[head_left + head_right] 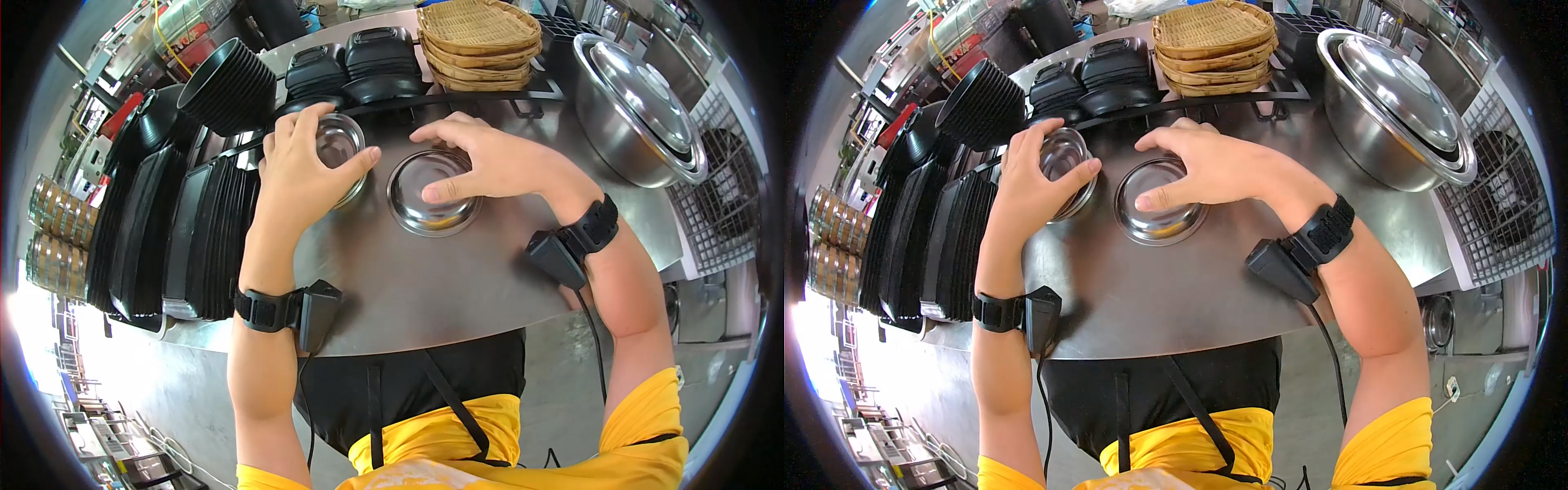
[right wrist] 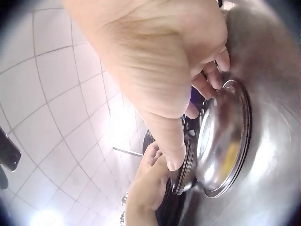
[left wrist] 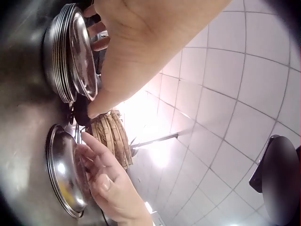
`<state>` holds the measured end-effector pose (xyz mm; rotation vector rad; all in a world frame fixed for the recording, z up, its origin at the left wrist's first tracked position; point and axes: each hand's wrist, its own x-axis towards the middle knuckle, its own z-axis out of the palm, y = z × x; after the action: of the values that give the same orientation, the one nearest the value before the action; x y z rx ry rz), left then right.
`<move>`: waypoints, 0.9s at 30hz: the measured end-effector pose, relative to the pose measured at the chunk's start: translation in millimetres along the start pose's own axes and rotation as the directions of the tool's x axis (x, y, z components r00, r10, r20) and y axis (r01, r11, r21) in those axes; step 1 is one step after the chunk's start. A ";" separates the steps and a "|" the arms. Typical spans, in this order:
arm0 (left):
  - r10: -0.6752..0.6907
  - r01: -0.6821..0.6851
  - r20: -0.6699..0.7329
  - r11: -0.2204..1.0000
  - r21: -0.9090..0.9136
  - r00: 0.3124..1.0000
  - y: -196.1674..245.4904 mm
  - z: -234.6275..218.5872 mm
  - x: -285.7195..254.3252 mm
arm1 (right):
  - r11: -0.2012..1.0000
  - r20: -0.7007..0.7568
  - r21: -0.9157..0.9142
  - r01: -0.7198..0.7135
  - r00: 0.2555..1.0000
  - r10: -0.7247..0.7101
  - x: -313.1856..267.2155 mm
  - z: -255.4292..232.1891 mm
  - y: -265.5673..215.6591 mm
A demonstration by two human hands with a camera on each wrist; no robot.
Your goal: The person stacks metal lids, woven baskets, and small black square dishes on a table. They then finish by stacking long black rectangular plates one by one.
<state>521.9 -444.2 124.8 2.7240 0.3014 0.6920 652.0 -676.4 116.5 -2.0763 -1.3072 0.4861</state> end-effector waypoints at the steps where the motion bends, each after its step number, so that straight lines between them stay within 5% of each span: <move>1: 0.003 -0.003 0.001 1.000 0.001 1.000 1.6 -0.2 1.0 | 1.000 -0.003 0.001 0.000 1.000 0.000 1.5 0.2 1.3; 4: 0.151 -0.168 -0.167 0.982 -0.091 0.974 10.3 -3.1 3.7 | 0.996 -0.095 0.075 0.038 0.995 -0.030 5.6 1.7 0.1; 6: 0.175 -0.256 -0.210 0.845 -0.469 0.962 18.4 -8.5 3.4 | 0.966 -0.204 0.212 0.149 0.973 -0.106 3.7 2.9 -5.3; 7: 0.177 -0.258 -0.210 0.845 -0.469 0.962 20.1 -7.2 1.6 | 0.966 -0.206 0.211 0.149 0.973 -0.105 2.2 3.2 -8.7; 9: 0.234 -0.264 -0.162 0.517 -0.814 0.959 22.8 -4.3 -3.3 | 0.870 -0.187 0.439 0.223 0.970 -0.155 -1.9 2.8 -15.5; 13: 0.287 -0.140 -0.018 0.414 -0.900 0.958 27.9 1.3 -8.1 | 0.776 -0.222 0.539 0.327 0.944 -0.244 -2.5 4.8 -23.4; 15: 0.308 -0.179 -0.043 0.427 -0.887 0.950 22.5 4.4 -6.3 | 0.786 -0.168 0.546 0.290 0.957 -0.237 -3.4 1.7 -25.1; 17: 0.374 -0.274 -0.045 0.588 -0.761 0.926 18.8 0.5 -3.4 | 0.798 -0.135 0.546 0.255 0.967 -0.216 -1.9 -1.7 -24.3; 19: 0.372 -0.329 -0.098 0.628 -0.705 0.923 18.7 -1.1 -2.1 | 0.933 -0.182 0.269 0.239 0.964 -0.195 -0.9 -4.5 -13.6; 21: 0.040 0.048 0.136 0.811 -0.583 0.990 25.0 -14.8 -1.3 | 0.962 -0.170 0.183 0.200 0.971 -0.169 -3.8 -8.3 -11.5; 22: 0.128 -0.120 -0.011 0.894 -0.431 0.992 12.8 -2.0 2.0 | 0.978 -0.130 0.134 0.162 0.981 -0.144 -4.2 -8.0 -7.5; 23: 0.124 -0.118 -0.013 0.896 -0.429 0.992 6.1 3.2 0.7 | 0.989 -0.091 0.083 0.124 0.989 -0.117 -4.6 -8.1 -4.8; 25: 0.121 -0.122 0.011 0.990 0.077 0.993 -3.4 8.9 -2.6 | 0.995 -0.042 0.050 0.086 0.996 -0.084 -6.0 -7.6 -4.4; 27: 0.028 -0.037 0.092 0.995 0.096 0.995 -9.5 13.4 -5.9 | 0.995 0.076 -0.098 0.015 0.997 -0.007 -7.1 -6.9 -5.7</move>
<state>522.3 -440.3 107.8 2.8489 0.2764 0.5748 649.2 -683.2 125.3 -2.1490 -1.4115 0.5087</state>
